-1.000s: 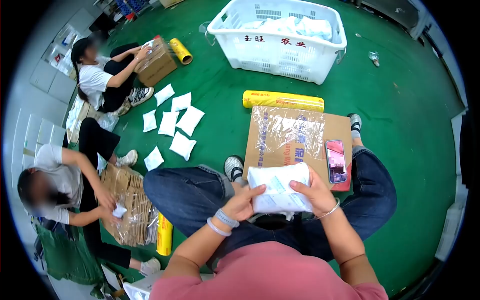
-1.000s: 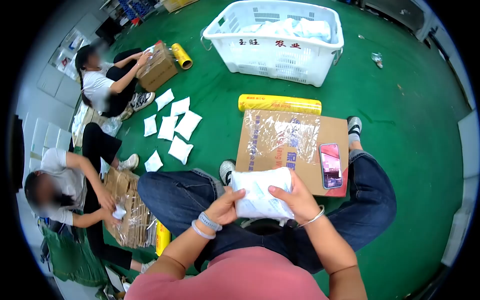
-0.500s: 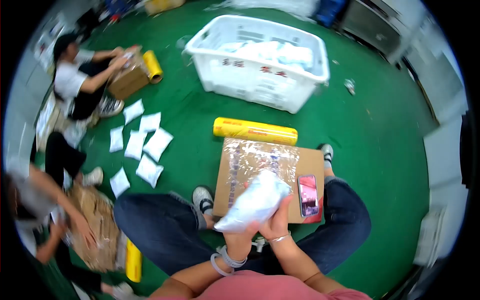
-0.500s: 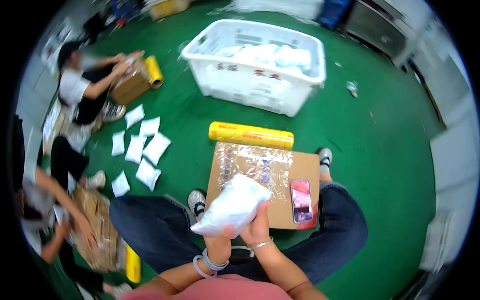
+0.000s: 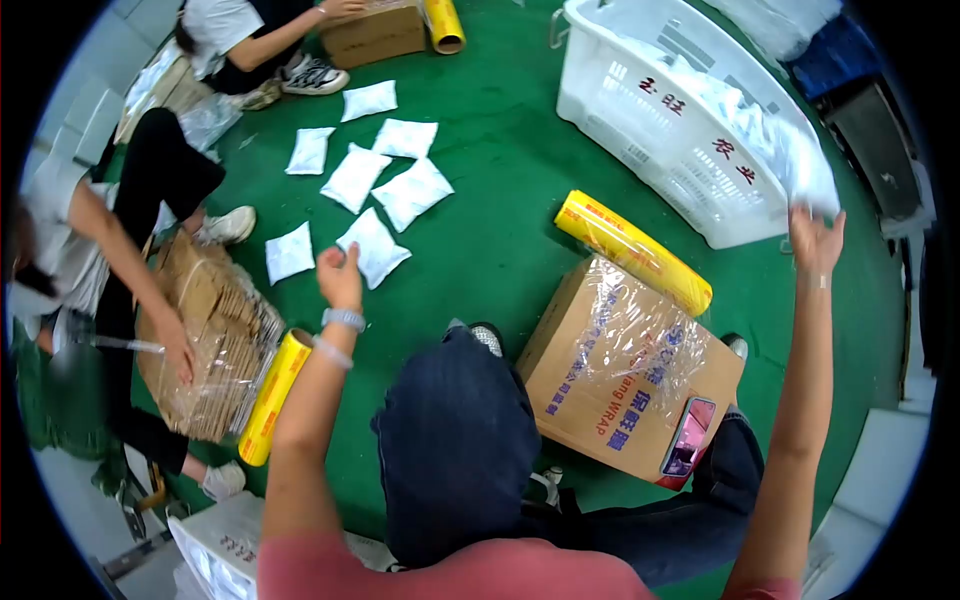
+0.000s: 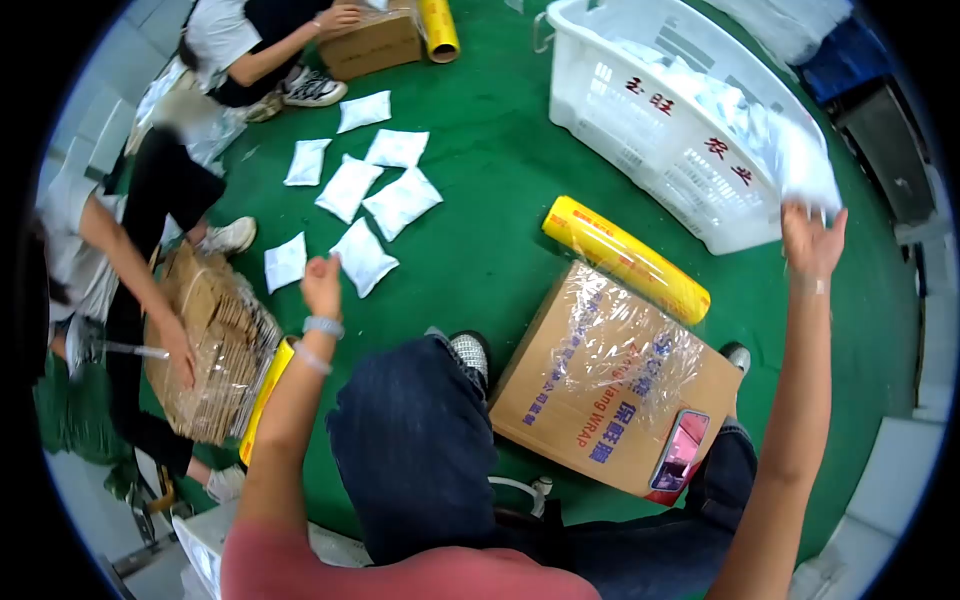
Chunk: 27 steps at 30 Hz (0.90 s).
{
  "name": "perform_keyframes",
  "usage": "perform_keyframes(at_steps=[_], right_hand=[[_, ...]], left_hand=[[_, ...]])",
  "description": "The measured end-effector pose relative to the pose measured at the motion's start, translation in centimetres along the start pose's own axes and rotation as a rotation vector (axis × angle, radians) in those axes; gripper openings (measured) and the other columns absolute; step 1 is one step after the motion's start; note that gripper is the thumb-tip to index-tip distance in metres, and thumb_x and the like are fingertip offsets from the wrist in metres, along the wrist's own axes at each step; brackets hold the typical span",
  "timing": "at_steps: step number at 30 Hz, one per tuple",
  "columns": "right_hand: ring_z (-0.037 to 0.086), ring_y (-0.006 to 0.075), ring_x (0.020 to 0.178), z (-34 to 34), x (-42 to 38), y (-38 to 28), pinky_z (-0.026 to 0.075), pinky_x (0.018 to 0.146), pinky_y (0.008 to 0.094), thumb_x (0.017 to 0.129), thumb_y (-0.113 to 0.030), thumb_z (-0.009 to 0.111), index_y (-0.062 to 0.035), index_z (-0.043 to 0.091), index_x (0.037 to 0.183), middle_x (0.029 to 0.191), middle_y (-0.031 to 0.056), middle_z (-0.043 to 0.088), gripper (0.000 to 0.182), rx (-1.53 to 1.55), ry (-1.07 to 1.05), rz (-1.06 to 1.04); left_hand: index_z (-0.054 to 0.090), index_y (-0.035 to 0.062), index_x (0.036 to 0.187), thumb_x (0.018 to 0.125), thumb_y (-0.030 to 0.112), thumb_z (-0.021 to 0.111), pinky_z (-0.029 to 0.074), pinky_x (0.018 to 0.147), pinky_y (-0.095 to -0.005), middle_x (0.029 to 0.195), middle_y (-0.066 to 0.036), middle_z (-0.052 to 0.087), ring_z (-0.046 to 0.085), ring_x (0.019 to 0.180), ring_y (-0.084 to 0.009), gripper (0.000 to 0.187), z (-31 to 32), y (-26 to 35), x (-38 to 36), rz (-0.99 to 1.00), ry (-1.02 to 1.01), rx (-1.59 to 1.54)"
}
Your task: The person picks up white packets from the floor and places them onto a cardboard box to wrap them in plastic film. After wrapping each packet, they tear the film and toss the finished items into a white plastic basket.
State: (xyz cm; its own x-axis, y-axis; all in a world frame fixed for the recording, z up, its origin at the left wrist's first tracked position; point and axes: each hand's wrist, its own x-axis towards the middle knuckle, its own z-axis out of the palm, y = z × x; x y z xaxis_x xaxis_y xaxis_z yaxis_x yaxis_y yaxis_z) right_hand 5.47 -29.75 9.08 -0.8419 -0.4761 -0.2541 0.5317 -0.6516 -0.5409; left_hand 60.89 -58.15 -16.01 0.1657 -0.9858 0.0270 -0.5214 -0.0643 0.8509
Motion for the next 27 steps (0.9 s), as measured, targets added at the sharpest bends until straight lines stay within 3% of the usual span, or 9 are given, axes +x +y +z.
perform_keyframes(at_steps=[1,3,6,8,10,13,19,21,27], right_hand=[[0.038,0.0302,0.121,1.3,0.8,-0.2,0.031,0.103,0.0443,0.09,-0.037,0.043,-0.0014,0.035,0.127,0.129,0.0208,0.041,0.052,0.111,0.068,-0.053],[0.042,0.0293,0.119,-7.6,5.6,-0.7,0.034,0.1,0.0432,0.09,-0.035,0.046,-0.0024,0.041,0.122,0.125,0.0199,0.044,0.046,-0.457,-0.406,0.128],[0.06,0.0246,0.093,-7.2,-9.9,5.3,0.048,0.083,0.0353,0.089,-0.029,0.049,-0.003,0.046,0.117,0.106,0.014,0.058,0.038,-1.043,-0.214,0.392],[0.062,0.0181,0.083,-12.2,-15.5,5.5,0.052,0.071,0.0284,0.091,-0.021,0.048,-0.0033,0.048,0.117,0.099,0.0093,0.059,0.031,-1.261,-0.177,0.618],[0.062,0.0139,0.078,-17.1,-20.7,4.8,0.052,0.066,0.0253,0.091,-0.024,0.05,-0.0025,0.051,0.113,0.096,0.0072,0.059,0.031,-1.291,-0.043,0.786],[0.061,0.0125,0.065,-18.5,-26.6,3.9,0.05,0.058,0.0224,0.089,-0.029,0.054,0.0002,0.053,0.1,0.082,0.0046,0.059,0.031,-1.364,0.209,0.818],[0.061,0.038,0.073,-20.9,-27.4,5.9,0.049,0.065,0.0435,0.079,-0.043,0.058,0.0005,0.057,0.094,0.082,0.021,0.062,0.046,-2.316,0.043,0.307],[0.062,0.0358,0.077,-19.4,-26.1,6.9,0.05,0.067,0.0424,0.078,-0.043,0.059,0.0005,0.06,0.087,0.082,0.0195,0.063,0.044,-2.412,0.164,0.305],[0.064,0.0279,0.063,-25.2,-23.7,6.5,0.052,0.061,0.037,0.081,-0.03,0.059,0.0007,0.061,0.076,0.077,0.0172,0.064,0.032,-1.744,0.024,0.378]], left_hand=[[0.046,0.0,0.115,0.068,0.048,0.07,0.043,0.087,-0.0405,0.108,-0.02,0.056,0.055,0.099,-0.0312,0.071,3.3,-2.9,1.2,-0.105,0.038,0.357],[0.03,0.0005,0.129,0.051,0.061,0.074,0.037,0.094,-0.0471,0.127,-0.023,0.04,0.043,0.115,-0.0374,0.108,7.9,-4.0,2.8,-0.435,0.002,0.686],[-0.005,0.0046,0.139,0.051,0.056,0.076,0.027,0.1,-0.0491,0.132,-0.032,0.025,0.035,0.118,-0.0429,0.13,11.9,-7.5,4.6,-0.601,0.044,0.489],[0.006,0.0061,0.135,0.055,0.05,0.074,0.032,0.095,-0.0449,0.127,-0.026,0.03,0.038,0.112,-0.0378,0.114,12.7,-8.8,6.3,-0.636,0.028,0.549],[0.029,0.0064,0.125,0.057,0.047,0.072,0.039,0.085,-0.0424,0.113,-0.016,0.043,0.046,0.097,-0.0319,0.09,10.9,-11.8,7.7,-0.574,-0.417,-0.066],[0.051,0.0171,0.112,0.071,0.044,0.062,0.041,0.074,-0.0505,0.101,-0.006,0.054,0.051,0.09,-0.0284,0.05,4.6,0.2,4.0,-1.178,-0.686,-0.482],[0.036,0.0044,0.129,0.077,0.019,0.062,0.043,0.086,-0.0311,0.116,-0.008,0.051,0.05,0.104,-0.0195,0.06,2.0,19.9,-3.6,-0.329,-1.269,-0.315],[0.025,0.0041,0.136,0.073,0.016,0.062,0.037,0.094,-0.0312,0.125,-0.008,0.043,0.045,0.112,-0.0191,0.074,3.2,28.0,-9.4,0.041,-1.499,-0.174],[0.018,-0.0093,0.133,0.046,0.023,0.08,0.028,0.101,-0.0365,0.126,-0.023,0.039,0.038,0.118,-0.0327,0.112,14.0,29.2,-24.9,1.405,-1.389,0.114]])
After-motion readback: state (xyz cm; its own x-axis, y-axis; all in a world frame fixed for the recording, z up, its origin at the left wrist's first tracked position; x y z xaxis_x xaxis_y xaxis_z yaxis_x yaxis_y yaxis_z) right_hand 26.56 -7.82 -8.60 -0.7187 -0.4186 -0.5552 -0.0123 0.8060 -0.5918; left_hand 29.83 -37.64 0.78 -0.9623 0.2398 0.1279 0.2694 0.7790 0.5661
